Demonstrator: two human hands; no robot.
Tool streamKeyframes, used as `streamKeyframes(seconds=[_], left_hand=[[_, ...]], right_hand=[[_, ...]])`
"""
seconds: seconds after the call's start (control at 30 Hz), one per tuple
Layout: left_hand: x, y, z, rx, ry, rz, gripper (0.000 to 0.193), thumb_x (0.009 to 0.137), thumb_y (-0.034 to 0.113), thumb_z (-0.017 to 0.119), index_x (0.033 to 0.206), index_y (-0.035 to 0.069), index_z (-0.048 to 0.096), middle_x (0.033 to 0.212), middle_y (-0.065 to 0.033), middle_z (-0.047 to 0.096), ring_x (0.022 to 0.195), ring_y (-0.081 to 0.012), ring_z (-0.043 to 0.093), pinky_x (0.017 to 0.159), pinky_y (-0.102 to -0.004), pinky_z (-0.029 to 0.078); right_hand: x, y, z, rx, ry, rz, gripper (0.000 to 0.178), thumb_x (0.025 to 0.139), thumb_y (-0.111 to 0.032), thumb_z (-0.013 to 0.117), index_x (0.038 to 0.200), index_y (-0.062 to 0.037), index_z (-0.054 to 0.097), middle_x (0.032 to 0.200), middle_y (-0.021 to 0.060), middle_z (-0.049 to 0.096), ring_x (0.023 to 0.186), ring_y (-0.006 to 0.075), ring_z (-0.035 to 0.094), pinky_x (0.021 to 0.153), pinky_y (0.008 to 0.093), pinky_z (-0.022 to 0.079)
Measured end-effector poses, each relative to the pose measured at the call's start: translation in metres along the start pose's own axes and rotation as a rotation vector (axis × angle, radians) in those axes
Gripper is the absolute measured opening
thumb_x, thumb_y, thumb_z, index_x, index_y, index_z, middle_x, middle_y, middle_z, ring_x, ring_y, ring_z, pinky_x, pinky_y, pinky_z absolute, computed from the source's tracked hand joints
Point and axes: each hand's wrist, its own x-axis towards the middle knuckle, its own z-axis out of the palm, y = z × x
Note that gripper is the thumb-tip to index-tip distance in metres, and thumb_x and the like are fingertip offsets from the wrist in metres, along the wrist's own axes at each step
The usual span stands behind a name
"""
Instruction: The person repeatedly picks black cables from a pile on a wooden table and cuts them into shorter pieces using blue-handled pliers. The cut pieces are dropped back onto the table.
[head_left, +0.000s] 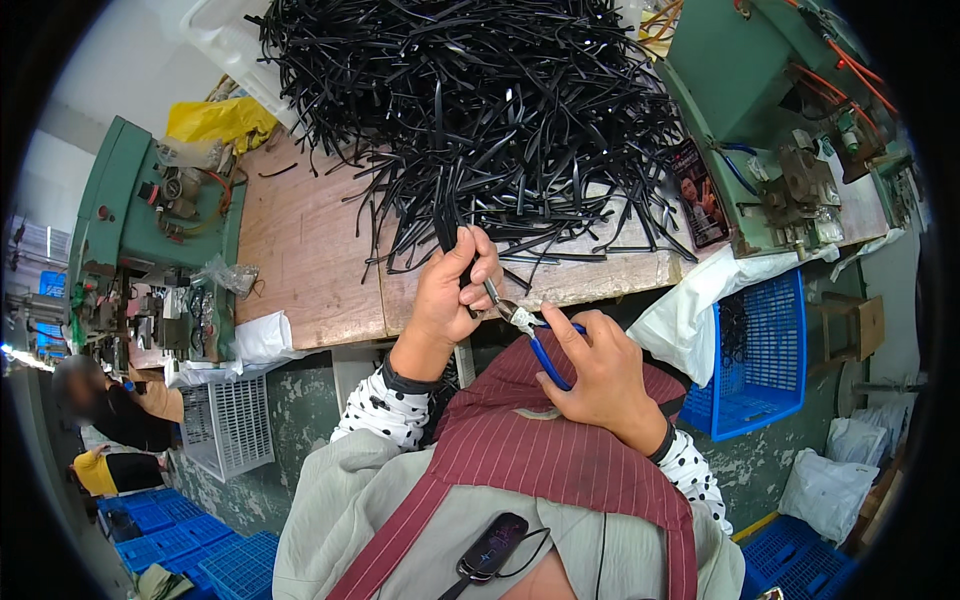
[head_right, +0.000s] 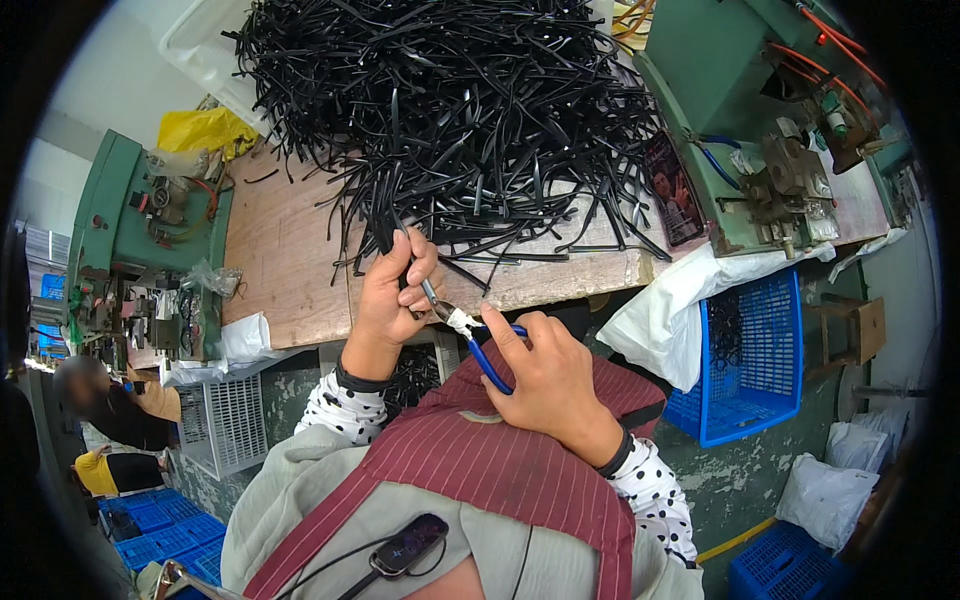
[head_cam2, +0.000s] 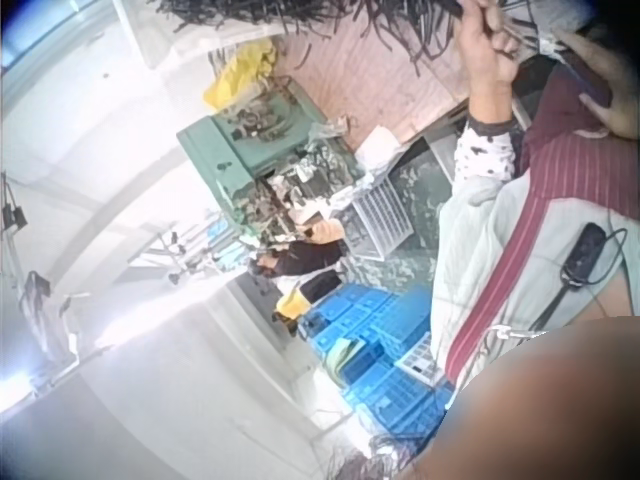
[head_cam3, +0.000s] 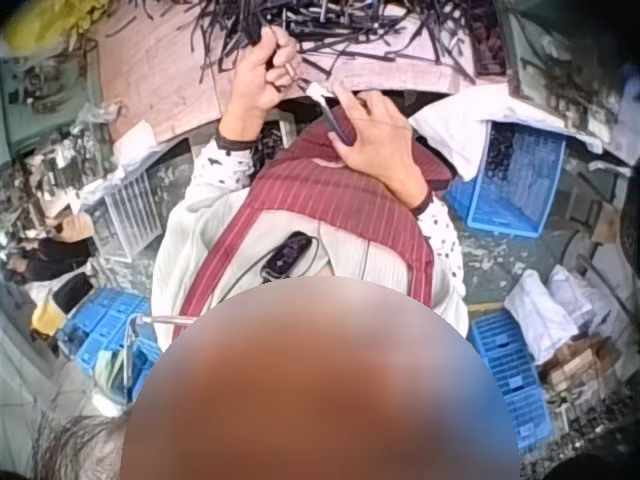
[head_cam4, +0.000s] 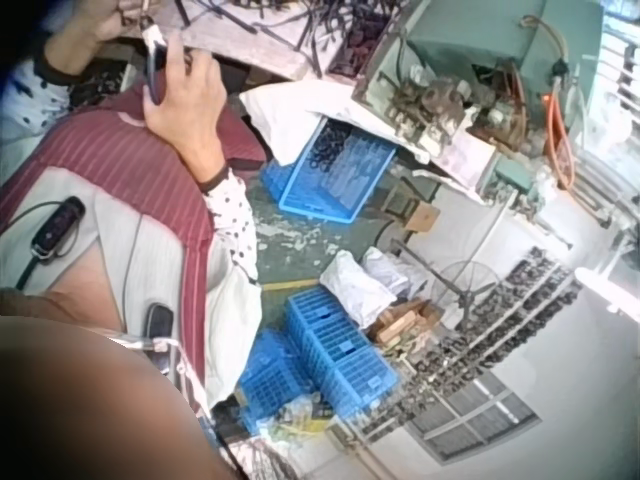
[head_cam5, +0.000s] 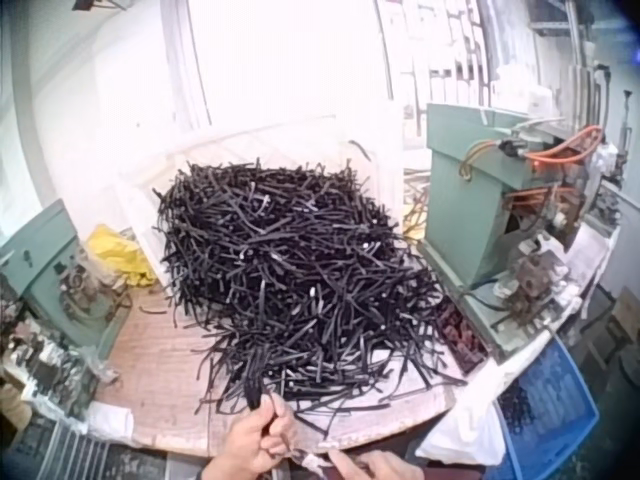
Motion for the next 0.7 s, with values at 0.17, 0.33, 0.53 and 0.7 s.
streamKeyframes(seconds=[0.17,0.33,0.53,0.7], left_hand=[[0.0,-0.001,0.002,0.021,-0.034,-0.028,0.031,0.104,0.035,0.041,0.092,0.008,0.051,0.066,0.0021,0.045,0.044,-0.0021,0.033,0.042,-0.0183,0.031],[0.001,0.0,-0.003,0.017,-0.071,-0.11,0.03,0.104,0.033,0.042,0.091,0.007,0.051,0.065,0.0018,0.045,0.043,-0.0019,0.033,0.042,-0.0183,0.031],[-0.003,-0.01,0.005,0.131,-0.01,0.119,0.03,0.104,0.033,0.043,0.09,0.007,0.05,0.064,0.0017,0.044,0.043,-0.003,0.033,0.041,-0.0186,0.031],[-0.012,-0.041,0.02,0.471,0.203,0.666,0.029,0.103,0.037,0.043,0.091,0.01,0.047,0.065,-0.0001,0.04,0.046,-0.0067,0.031,0.044,-0.0222,0.032]], right_hand=[[-0.002,0.0,-0.001,-0.021,-0.006,0.0,0.077,0.062,-0.018,0.079,0.134,-0.013,0.054,0.092,0.012,0.052,0.078,0.0273,0.056,0.061,0.036,0.048],[-0.002,0.001,-0.002,-0.033,-0.016,-0.016,0.076,0.062,-0.016,0.078,0.133,-0.013,0.055,0.091,0.0114,0.052,0.077,0.0274,0.055,0.06,0.0365,0.048],[-0.006,0.003,0.001,0.004,-0.035,0.012,0.074,0.062,-0.015,0.078,0.133,-0.0126,0.055,0.088,0.0105,0.052,0.072,0.0268,0.057,0.06,0.0367,0.049],[-0.012,0.01,0.01,0.241,-0.058,0.126,0.076,0.064,-0.018,0.079,0.136,-0.0121,0.053,0.083,0.0099,0.053,0.072,0.0264,0.06,0.064,0.0369,0.051]])
